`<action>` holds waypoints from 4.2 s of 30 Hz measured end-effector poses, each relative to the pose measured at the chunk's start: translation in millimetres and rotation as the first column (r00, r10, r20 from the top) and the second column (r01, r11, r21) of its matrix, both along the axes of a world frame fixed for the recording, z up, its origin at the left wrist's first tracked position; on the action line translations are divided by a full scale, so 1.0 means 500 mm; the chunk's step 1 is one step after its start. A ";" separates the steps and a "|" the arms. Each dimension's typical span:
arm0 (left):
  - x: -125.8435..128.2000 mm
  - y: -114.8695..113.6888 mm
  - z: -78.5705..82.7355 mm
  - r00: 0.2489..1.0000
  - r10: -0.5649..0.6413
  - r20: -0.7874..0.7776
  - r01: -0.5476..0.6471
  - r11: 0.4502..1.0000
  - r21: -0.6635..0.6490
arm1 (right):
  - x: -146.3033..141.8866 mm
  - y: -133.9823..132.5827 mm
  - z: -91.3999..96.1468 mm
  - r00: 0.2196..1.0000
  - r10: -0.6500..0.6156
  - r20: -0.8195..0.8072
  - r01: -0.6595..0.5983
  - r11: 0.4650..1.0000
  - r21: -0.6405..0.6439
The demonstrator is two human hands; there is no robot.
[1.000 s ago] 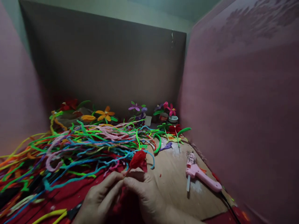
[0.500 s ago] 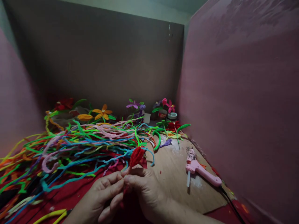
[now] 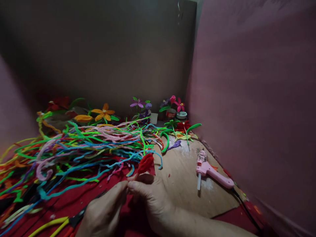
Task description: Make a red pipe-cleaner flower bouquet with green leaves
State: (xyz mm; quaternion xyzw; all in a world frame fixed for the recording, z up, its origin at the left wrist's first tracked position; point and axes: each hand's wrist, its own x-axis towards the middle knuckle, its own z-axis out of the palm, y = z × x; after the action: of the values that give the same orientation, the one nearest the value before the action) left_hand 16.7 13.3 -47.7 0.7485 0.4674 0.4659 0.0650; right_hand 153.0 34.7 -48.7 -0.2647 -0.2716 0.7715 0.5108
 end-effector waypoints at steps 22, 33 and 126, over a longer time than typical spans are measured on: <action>0.029 -0.011 0.045 0.769 0.122 0.628 0.474 0.550 -0.687 | 0.008 0.010 -0.010 0.985 0.173 -0.020 -0.169 0.977 0.129; 0.022 -0.018 0.011 0.989 -0.001 0.145 0.052 0.935 -0.352 | 0.005 0.007 -0.004 1.000 0.019 0.008 -0.020 0.996 0.083; -0.010 0.017 0.138 0.857 0.139 0.495 0.184 0.816 -0.547 | 0.018 0.001 0.045 0.855 0.274 0.440 -0.374 0.914 0.158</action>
State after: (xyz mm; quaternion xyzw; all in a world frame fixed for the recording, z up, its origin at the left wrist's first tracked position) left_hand 11.8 21.8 21.5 0.5466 0.5421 0.4836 0.4165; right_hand 161.8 35.2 -26.2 -0.3071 -0.5033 0.7361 0.3324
